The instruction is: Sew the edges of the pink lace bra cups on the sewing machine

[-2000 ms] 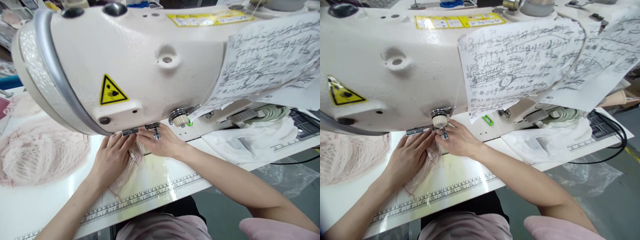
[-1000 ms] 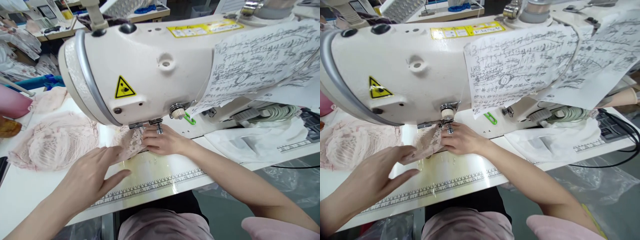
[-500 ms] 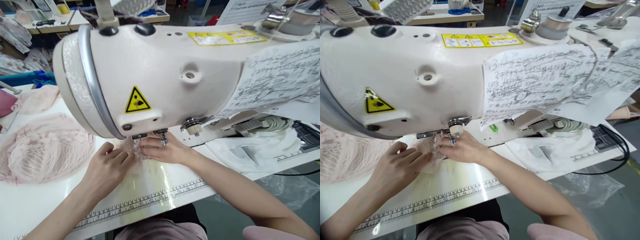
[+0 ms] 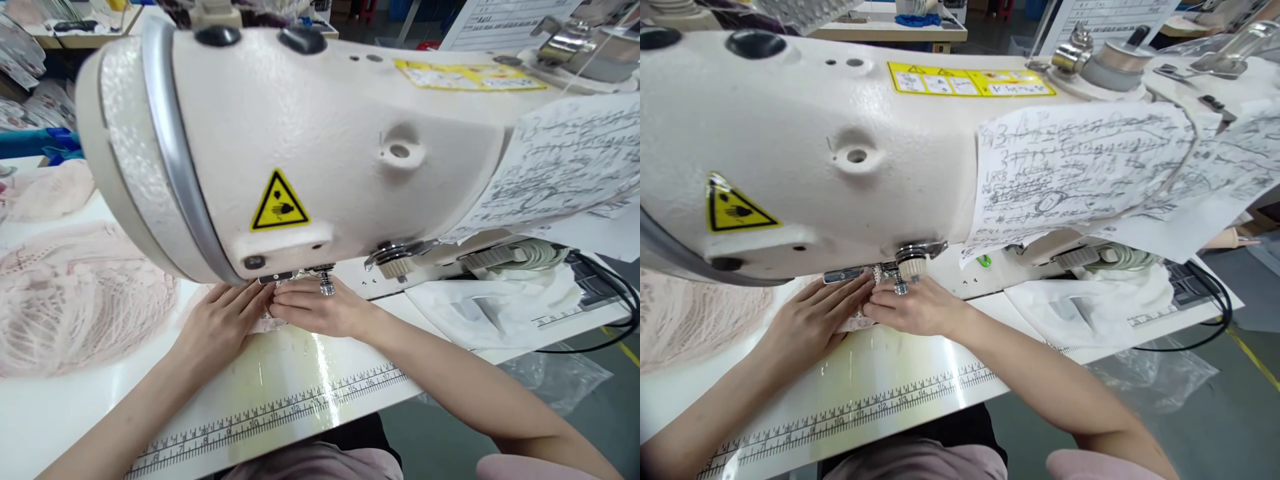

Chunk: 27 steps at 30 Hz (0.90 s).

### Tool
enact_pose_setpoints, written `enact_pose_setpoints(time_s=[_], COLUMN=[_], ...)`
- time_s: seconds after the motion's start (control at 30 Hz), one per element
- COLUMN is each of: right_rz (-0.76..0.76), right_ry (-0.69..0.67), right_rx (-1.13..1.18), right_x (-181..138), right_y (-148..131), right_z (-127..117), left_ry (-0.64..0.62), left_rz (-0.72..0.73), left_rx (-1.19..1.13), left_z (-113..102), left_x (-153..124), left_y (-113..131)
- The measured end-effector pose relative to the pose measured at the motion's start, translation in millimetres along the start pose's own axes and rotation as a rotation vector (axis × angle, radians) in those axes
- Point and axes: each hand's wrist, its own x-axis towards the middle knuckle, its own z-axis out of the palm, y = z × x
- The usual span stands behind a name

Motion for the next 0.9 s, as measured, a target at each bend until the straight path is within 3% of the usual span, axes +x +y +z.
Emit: enact_pose_setpoints(time_s=[0.33,0.9], right_rz=[-0.036,0.018], right_ry=[0.045,0.071], right_rx=[-0.073,-0.079], right_x=[7.0,10.6], right_y=[-16.3,-18.5], right_z=[11.7,21.9], left_ry=[-0.052,-0.031], left_rz=[-0.011,-0.044], left_rx=[-0.079,0.008], left_z=[-2.5,-2.8], left_x=[-3.9,-0.2], left_y=[-17.4,-18.2])
